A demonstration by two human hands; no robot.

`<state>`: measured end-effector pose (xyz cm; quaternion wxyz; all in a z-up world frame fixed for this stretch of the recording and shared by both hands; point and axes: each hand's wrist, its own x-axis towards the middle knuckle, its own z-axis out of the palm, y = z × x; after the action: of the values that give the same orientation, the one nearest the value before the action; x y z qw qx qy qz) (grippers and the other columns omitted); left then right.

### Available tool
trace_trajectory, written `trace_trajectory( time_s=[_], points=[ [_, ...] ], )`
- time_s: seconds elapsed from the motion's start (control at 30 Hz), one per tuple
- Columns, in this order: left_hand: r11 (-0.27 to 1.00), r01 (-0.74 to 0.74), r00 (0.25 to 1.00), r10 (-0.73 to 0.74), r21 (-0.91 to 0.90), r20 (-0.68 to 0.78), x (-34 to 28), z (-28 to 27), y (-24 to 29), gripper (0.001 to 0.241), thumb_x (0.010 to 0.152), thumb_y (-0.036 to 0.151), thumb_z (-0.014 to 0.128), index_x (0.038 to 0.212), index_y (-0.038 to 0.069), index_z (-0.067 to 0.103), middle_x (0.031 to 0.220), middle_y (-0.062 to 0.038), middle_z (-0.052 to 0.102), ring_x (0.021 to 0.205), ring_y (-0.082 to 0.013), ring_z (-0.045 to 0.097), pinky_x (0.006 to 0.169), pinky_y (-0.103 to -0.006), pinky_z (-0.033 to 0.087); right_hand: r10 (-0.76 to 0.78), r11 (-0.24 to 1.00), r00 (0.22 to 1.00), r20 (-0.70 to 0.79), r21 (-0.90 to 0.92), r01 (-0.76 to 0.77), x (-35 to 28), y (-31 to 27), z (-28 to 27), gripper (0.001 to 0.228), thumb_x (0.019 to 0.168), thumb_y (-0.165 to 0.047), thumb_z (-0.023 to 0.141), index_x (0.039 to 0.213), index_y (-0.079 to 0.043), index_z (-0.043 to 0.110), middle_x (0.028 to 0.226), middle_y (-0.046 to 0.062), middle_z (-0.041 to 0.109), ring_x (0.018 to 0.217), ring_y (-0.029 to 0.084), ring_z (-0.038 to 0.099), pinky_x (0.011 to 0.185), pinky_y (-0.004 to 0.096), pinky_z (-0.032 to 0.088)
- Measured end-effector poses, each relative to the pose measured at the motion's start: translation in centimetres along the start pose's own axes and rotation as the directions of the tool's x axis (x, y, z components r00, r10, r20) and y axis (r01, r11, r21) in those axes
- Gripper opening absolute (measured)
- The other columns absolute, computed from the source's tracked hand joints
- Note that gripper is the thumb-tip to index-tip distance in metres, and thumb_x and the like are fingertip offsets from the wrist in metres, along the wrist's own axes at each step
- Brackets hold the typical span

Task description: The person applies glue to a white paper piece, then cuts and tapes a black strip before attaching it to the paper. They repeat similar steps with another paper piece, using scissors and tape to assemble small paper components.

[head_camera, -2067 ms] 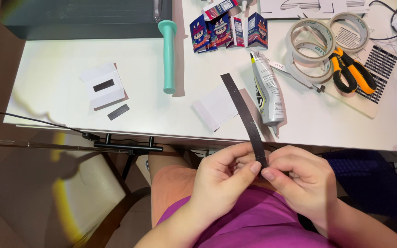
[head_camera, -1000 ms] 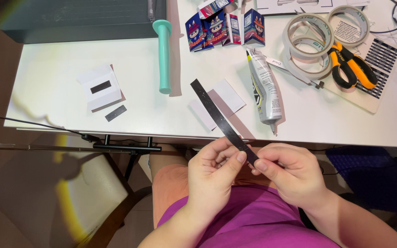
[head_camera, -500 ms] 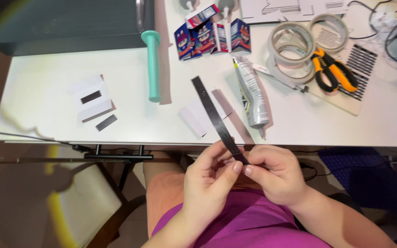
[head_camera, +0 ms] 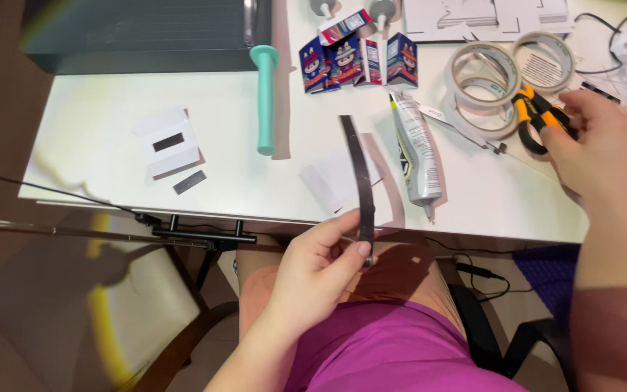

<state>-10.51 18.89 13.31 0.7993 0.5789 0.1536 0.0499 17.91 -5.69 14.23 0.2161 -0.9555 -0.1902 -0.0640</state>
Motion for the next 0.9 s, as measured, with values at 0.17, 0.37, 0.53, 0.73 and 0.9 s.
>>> trace_trajectory(
  time_s=[0.17,0.37,0.53,0.73,0.9],
  points=[
    [0.998,0.010,1.000,-0.010,0.058,0.000,-0.7,-1.7,-0.2,0.047,0.094,0.007,0.065,0.141,0.004,0.063,0.070,-0.003,0.066,0.048,-0.0059,0.049,0.047,-0.0209,0.044,0.194,0.981,0.966,0.171,-0.021,-0.194,1.3,-1.6,0.0,0.054,0.089,-0.015,0.073,0.143,-0.013,0.069,0.113,0.009,0.072,0.088,0.026,0.067,0.068,0.042,0.048],
    [0.998,-0.008,0.999,0.010,0.060,-0.037,-1.9,-3.2,1.1,0.049,0.092,0.007,0.068,0.140,0.005,0.064,0.077,-0.004,0.066,0.069,-0.0088,0.061,0.064,-0.0231,0.052,0.174,0.863,0.983,0.050,0.473,-0.177,1.9,3.8,2.8,0.056,0.089,0.009,0.064,0.142,-0.006,0.056,0.108,0.023,0.063,0.089,0.027,0.065,0.048,0.039,0.052],
    [0.971,-0.142,0.987,0.155,0.194,-0.052,-2.0,-4.3,1.2,0.044,0.090,0.009,0.069,0.134,0.004,0.066,0.095,-0.005,0.073,0.081,-0.0107,0.073,0.081,-0.0232,0.058,0.138,0.837,0.987,-0.087,0.542,-0.069,1.1,10.0,5.0,0.062,0.096,0.018,0.055,0.152,-0.006,0.040,0.123,0.030,0.055,0.109,0.040,0.064,0.065,0.051,0.060],
    [0.987,-0.157,0.986,0.155,-0.021,-0.069,-1.5,-4.8,-0.2,0.050,0.091,0.003,0.069,0.140,-0.001,0.060,0.084,-0.007,0.068,0.078,-0.0170,0.071,0.082,-0.0294,0.062,0.142,0.856,0.973,-0.181,0.515,-0.029,0.1,8.9,4.1,0.062,0.101,0.012,0.051,0.160,-0.003,0.037,0.138,0.024,0.050,0.116,0.037,0.056,0.058,0.049,0.057],
    [0.985,-0.168,0.983,0.166,-0.029,-0.074,-1.4,-4.7,-0.1,0.050,0.090,0.004,0.069,0.140,-0.001,0.060,0.080,-0.005,0.064,0.075,-0.0155,0.069,0.080,-0.0286,0.061,0.172,0.806,0.974,-0.144,0.589,-0.055,-0.8,6.6,3.4,0.080,0.094,0.008,0.084,0.157,-0.014,0.040,0.133,0.018,0.058,0.105,0.029,0.067,0.071,0.043,0.060]
  ],
)
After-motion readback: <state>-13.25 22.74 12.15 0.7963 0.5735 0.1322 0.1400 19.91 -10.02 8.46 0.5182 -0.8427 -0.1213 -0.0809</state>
